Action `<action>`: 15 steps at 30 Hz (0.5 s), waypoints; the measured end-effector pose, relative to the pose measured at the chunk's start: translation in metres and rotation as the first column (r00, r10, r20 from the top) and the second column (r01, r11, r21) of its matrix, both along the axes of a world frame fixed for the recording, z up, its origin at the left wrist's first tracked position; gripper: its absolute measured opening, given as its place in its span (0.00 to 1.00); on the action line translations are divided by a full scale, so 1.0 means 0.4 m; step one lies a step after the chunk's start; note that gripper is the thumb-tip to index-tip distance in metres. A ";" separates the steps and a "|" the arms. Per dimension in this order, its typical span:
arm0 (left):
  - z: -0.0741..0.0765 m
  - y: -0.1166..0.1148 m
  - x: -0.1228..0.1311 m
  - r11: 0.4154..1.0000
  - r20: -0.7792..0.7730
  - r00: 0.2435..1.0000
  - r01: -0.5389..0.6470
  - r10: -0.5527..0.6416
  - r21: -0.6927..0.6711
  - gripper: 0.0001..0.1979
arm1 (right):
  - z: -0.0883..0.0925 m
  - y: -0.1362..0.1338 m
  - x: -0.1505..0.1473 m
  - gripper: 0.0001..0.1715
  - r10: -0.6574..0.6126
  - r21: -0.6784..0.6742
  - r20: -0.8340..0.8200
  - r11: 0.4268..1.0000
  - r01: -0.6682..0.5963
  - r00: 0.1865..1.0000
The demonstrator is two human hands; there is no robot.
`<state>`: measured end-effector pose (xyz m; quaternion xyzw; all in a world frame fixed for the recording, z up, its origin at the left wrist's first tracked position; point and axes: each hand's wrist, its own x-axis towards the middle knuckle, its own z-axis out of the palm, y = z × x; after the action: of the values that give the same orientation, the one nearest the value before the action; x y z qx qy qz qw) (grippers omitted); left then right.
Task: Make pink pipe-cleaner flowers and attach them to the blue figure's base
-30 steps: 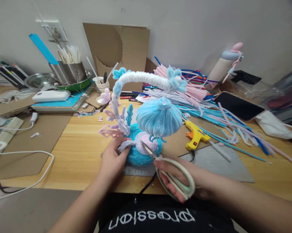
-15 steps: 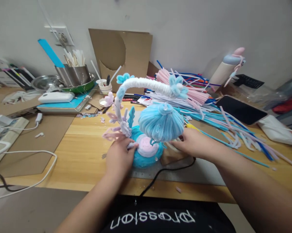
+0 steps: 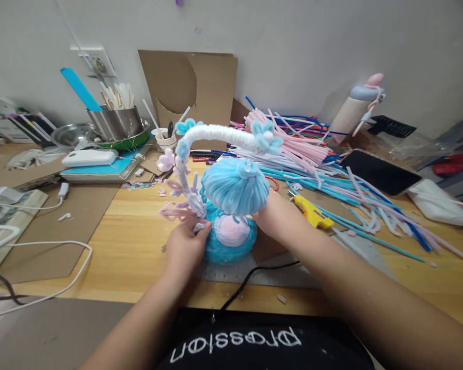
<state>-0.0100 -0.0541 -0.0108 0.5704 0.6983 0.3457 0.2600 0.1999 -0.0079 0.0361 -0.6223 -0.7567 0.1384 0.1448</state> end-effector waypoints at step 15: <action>0.116 0.002 0.081 0.966 -0.477 0.840 0.223 -0.257 -0.127 0.08 | -0.133 -0.104 -0.078 0.16 0.547 0.209 -0.171 0.833 -0.512 0.819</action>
<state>0.0225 -0.0532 0.0357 0.7132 0.6753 0.1314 0.1345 0.1686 -0.0496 -0.0170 -0.3541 -0.8871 0.1836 0.2324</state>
